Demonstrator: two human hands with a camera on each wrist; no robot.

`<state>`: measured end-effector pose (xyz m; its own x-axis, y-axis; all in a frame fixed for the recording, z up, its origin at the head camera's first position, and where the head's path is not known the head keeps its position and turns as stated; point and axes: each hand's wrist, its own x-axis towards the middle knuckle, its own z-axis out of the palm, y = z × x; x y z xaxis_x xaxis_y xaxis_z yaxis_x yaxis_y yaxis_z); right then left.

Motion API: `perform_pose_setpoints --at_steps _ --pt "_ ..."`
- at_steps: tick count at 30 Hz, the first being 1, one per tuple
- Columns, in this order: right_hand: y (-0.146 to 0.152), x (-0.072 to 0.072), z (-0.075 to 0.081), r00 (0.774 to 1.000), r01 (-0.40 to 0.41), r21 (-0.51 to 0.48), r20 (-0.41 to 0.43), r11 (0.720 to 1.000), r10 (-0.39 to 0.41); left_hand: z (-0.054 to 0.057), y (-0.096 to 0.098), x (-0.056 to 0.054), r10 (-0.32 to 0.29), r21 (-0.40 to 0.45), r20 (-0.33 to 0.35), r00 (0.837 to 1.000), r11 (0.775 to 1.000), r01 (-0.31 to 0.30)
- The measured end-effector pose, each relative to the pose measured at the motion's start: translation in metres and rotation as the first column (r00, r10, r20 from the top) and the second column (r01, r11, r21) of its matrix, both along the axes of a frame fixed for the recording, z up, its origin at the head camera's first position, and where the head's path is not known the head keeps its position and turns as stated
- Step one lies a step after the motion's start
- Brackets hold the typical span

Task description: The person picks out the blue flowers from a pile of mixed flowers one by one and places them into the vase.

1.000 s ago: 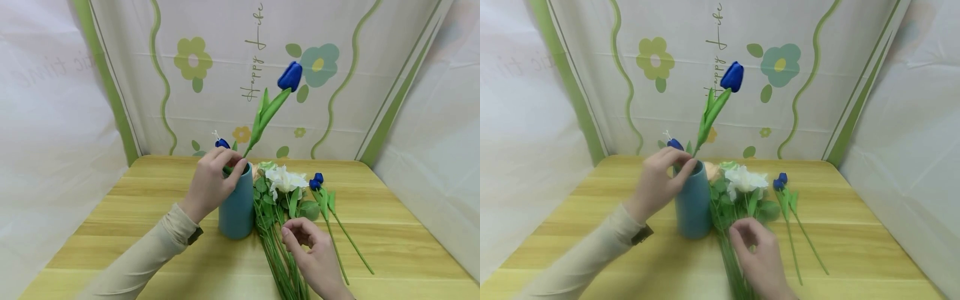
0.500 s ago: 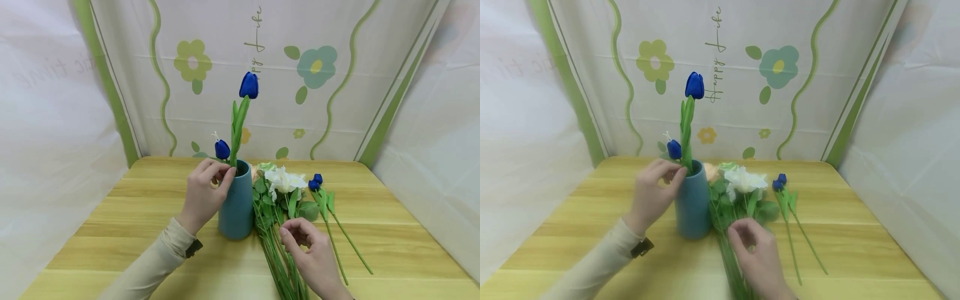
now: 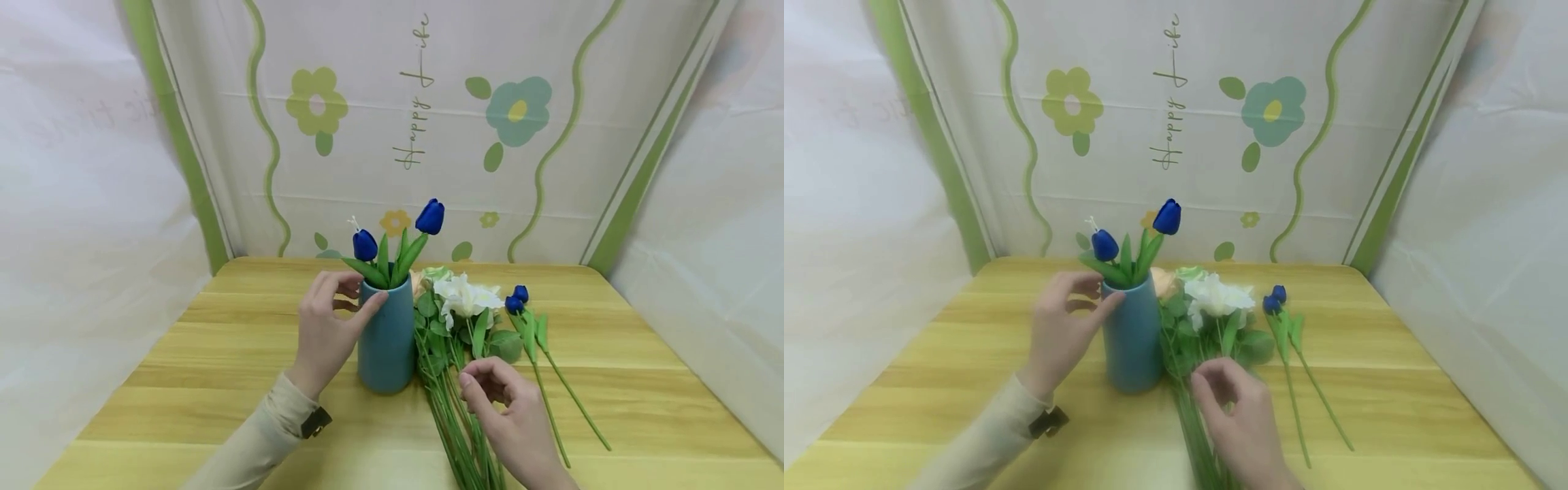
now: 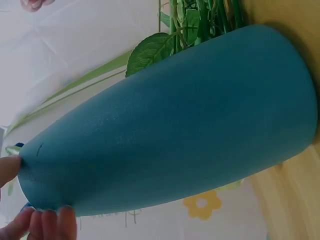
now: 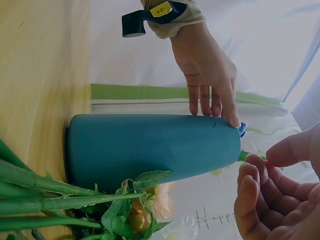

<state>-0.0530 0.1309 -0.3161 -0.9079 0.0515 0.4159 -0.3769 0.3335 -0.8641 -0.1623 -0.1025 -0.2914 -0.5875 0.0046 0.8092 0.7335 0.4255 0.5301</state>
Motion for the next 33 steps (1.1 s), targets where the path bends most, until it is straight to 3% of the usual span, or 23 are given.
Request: perform_pose_setpoints --at_steps 4,7,12,16,23,29,33 --pt "0.003 0.001 0.001 1.000 0.011 0.017 -0.016 1.000 -0.011 -0.003 0.000 0.004 0.028 -0.016 0.065 0.997 0.999 -0.027" --pt "0.008 0.000 0.003 0.999 0.041 0.038 -0.014 0.998 -0.040 -0.006 0.002 0.007 0.012 -0.007 0.156 0.988 1.000 -0.011" --pt "0.016 0.000 0.003 0.996 0.074 0.064 0.042 0.995 -0.077 -0.011 0.005 0.013 -0.037 0.045 0.319 0.947 0.999 0.024" --pt "0.021 -0.001 0.003 0.996 0.060 0.070 0.060 0.996 -0.065 -0.015 0.008 0.017 -0.073 0.096 0.397 0.915 0.995 0.038" --pt "0.031 -0.004 0.002 0.996 0.057 0.103 0.065 0.993 -0.064 -0.024 0.007 0.021 -0.092 0.162 0.453 0.887 0.987 0.020" --pt "0.044 -0.009 0.004 0.989 0.052 0.153 0.130 0.987 -0.072 -0.027 0.005 0.021 -0.088 0.173 0.465 0.881 0.985 0.007" --pt "0.061 -0.017 0.007 0.985 0.038 0.279 0.153 0.960 -0.084 -0.027 0.004 0.021 -0.090 0.171 0.467 0.880 0.985 0.009"
